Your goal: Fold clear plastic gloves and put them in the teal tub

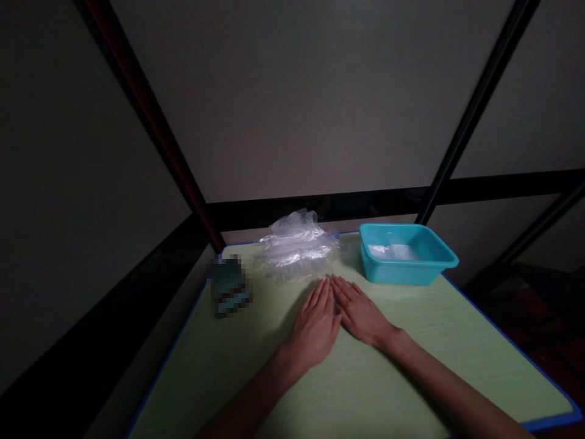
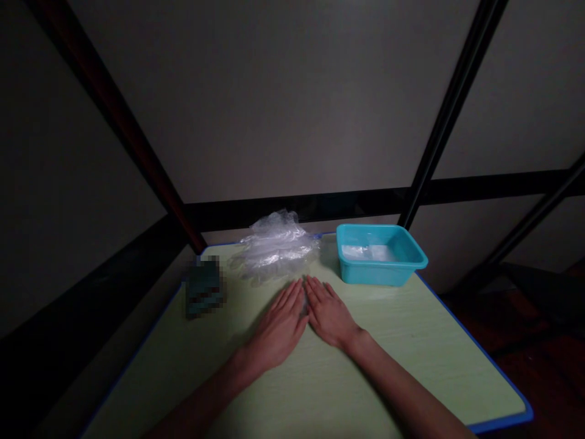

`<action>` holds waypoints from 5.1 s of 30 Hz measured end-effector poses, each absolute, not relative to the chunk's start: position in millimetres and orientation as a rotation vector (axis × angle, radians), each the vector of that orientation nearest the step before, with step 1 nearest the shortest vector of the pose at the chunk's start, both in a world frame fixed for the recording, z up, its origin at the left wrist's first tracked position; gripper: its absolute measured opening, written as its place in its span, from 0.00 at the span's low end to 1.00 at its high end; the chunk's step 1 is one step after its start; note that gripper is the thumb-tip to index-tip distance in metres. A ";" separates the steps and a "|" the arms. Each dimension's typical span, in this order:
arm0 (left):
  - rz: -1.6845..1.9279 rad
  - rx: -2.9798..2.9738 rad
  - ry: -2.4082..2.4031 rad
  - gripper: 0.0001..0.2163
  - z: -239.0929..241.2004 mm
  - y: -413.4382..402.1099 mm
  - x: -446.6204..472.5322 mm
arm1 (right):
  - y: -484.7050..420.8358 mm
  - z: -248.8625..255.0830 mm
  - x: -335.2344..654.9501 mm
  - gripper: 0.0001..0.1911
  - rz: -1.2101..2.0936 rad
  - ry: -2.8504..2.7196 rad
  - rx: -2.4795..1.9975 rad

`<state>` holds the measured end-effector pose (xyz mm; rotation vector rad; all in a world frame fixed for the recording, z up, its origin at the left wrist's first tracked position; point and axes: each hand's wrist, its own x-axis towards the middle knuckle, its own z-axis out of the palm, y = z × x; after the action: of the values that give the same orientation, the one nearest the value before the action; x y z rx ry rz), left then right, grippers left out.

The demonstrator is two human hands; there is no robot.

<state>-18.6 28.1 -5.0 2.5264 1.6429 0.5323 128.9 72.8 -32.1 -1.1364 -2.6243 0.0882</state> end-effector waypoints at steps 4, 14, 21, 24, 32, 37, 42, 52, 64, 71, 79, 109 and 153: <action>0.366 2.572 1.705 0.26 -20.5 36.3 -17.9 | 72.9 -40.2 128.1 0.27 -0.027 -2.704 -1.144; 0.315 2.650 1.785 0.32 -38.0 32.8 -33.9 | 72.0 -37.6 128.4 0.27 0.049 -2.703 -1.192; 0.229 2.615 1.764 0.36 -31.2 34.1 -34.9 | 77.4 -35.3 131.8 0.27 0.375 -2.617 -1.180; 0.194 2.640 1.724 0.37 -24.2 31.7 -40.1 | 86.2 -23.5 137.3 0.27 0.545 -2.549 -1.139; 0.126 2.698 1.713 0.35 -4.5 20.1 -73.8 | 86.6 8.1 153.8 0.20 0.699 -2.581 -0.972; 0.146 2.710 1.719 0.29 -1.1 12.5 -87.5 | 81.2 -0.3 158.5 0.21 0.769 -2.403 -1.047; 0.188 2.736 1.709 0.23 -3.7 -11.5 -64.9 | 76.9 -10.2 163.9 0.24 0.778 -2.283 -1.151; 0.261 2.655 1.684 0.27 -12.4 -24.3 -30.3 | 13.5 -14.9 172.6 0.30 0.736 -2.316 -1.082; 0.252 2.744 1.366 0.32 -20.0 -22.4 -34.1 | 7.8 -15.2 177.9 0.18 0.288 -2.643 -1.024; 0.229 2.752 1.339 0.33 -17.0 -24.8 -39.5 | 12.3 -15.6 182.5 0.13 0.106 -2.712 -0.922; 0.250 2.748 1.393 0.31 -3.8 -35.1 -48.4 | 36.7 -0.2 167.2 0.12 -0.310 -2.890 -0.473; 0.769 2.279 1.526 0.18 -20.2 -19.4 -43.1 | 51.9 4.0 149.6 0.10 0.542 -2.865 -0.526; 1.036 0.917 1.562 0.21 -19.8 42.8 -51.9 | 78.5 -21.9 106.8 0.27 0.369 -2.763 -0.726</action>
<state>-51.9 42.8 -19.8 0.9167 1.5615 1.0361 106.8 78.5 -21.9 -0.7260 -2.7634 0.3694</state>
